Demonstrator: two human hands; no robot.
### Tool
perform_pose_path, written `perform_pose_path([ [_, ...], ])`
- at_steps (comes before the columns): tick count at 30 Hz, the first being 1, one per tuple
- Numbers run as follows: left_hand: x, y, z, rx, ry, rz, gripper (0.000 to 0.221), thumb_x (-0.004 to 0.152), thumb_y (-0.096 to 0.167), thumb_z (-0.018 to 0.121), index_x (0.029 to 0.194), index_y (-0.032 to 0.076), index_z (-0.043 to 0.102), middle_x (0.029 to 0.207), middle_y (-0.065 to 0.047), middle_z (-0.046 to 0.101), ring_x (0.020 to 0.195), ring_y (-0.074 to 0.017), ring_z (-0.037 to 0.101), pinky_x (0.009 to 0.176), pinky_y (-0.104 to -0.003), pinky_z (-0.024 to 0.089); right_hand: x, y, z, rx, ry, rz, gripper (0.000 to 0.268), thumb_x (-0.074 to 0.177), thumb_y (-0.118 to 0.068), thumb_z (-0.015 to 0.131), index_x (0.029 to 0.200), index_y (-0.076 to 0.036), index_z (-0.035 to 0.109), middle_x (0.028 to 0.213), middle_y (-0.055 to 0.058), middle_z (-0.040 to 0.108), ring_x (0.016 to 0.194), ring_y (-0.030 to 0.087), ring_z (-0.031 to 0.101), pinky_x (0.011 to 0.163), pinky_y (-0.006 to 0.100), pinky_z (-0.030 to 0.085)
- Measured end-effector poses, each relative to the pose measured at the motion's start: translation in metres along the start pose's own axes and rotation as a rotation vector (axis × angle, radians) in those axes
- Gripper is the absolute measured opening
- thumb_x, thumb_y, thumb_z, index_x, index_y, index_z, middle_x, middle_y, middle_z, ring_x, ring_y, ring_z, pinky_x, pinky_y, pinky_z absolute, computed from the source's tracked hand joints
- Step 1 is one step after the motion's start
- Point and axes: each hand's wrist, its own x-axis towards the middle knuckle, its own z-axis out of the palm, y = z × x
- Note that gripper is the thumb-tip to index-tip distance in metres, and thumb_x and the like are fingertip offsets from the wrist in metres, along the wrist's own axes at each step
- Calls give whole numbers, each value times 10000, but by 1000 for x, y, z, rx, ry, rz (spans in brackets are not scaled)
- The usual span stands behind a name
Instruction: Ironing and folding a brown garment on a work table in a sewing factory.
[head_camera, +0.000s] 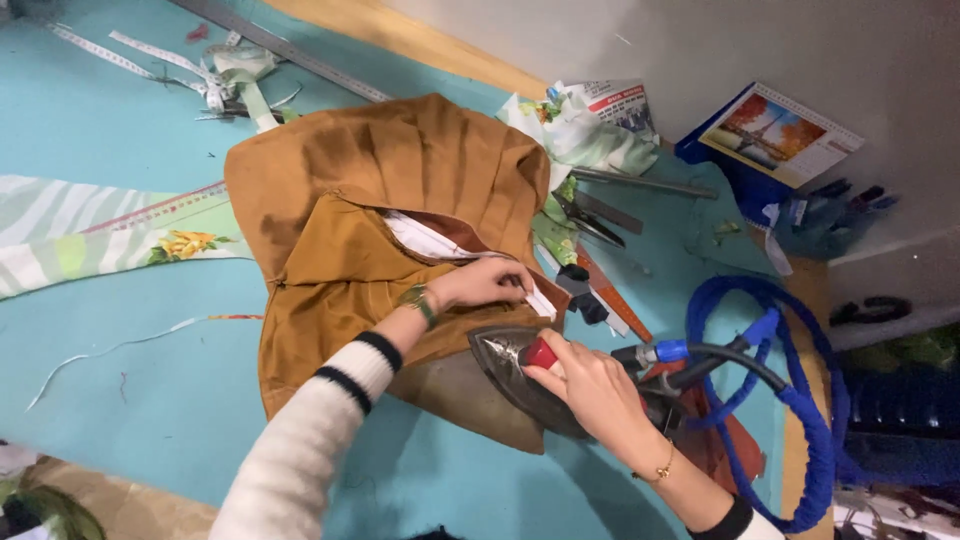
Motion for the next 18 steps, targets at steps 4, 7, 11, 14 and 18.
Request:
perform_pose_path([
  [4,-85,28,21,199,464,86,140,1027,208,549,1070,139,662,1113,-53,699,1058,-229,654,947,-386,473,-3,-4,7,-10,-24,62,505,954,-447,694,1325,-141,541,619,44,611,465,256,576,389,398,423],
  [7,-153,14,75,799,715,160,245,1044,181,504,1168,31,653,1215,-193,642,1100,-383,572,1055,-512,412,0,-11,4,51,-84,188,478,965,-496,640,1304,-183,516,716,80,666,599,372,646,455,462,467],
  [11,-216,3,106,1213,553,42,673,982,516,541,1538,153,432,1600,-8,432,1479,-220,382,1235,-533,229,10,-17,-1,127,-154,135,517,970,-491,613,1371,-180,515,744,72,692,612,330,660,476,433,476],
  [14,-232,-8,96,1243,603,-66,744,959,571,522,1583,197,368,1657,34,360,1525,-235,319,1238,-570,216,15,-20,4,107,-99,36,503,959,-470,656,1337,-162,536,725,64,683,585,310,645,472,431,478],
  [18,-237,-14,87,1082,631,-47,716,1004,508,536,1611,188,330,1668,1,347,1553,-282,278,1249,-562,197,20,-24,9,102,-76,-46,527,949,-472,680,1338,-146,538,747,63,676,576,287,629,483,421,487],
])
